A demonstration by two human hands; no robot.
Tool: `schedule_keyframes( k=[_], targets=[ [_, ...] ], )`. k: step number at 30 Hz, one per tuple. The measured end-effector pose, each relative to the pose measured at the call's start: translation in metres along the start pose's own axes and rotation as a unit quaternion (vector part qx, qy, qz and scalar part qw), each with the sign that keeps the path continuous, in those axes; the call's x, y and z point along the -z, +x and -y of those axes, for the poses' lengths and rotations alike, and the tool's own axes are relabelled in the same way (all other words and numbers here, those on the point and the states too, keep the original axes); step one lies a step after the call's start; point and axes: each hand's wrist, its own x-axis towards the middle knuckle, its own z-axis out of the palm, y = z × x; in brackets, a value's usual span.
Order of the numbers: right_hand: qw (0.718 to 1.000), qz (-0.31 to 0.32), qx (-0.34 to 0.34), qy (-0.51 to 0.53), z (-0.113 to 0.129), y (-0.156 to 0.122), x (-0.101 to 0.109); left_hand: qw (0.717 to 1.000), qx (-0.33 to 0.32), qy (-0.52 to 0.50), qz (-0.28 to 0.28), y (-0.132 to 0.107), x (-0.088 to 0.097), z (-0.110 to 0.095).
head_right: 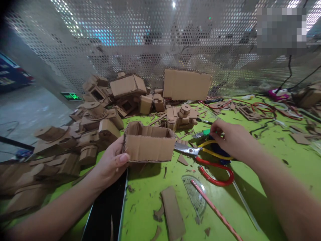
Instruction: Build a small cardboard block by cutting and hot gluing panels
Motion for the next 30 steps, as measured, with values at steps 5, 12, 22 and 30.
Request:
schedule_keyframes(
  k=[5, 12, 22, 30],
  targets=[
    [0.999, -0.036, -0.008, 0.027, -0.003, 0.002, 0.001, 1.000, 0.006, 0.002, 0.001, -0.001, 0.000, 0.000],
    [0.996, -0.015, -0.011, 0.086, -0.002, 0.001, -0.011, 1.000, 0.005, -0.002, 0.009, 0.000, 0.000, 0.001],
    [1.000, 0.007, 0.021, 0.009, -0.022, 0.006, -0.002, 1.000, 0.011, 0.001, 0.024, -0.001, 0.002, 0.001],
    [0.997, 0.055, 0.047, -0.008, -0.045, 0.013, -0.012, 0.999, 0.000, 0.007, 0.039, -0.002, -0.001, 0.001]
  ],
)
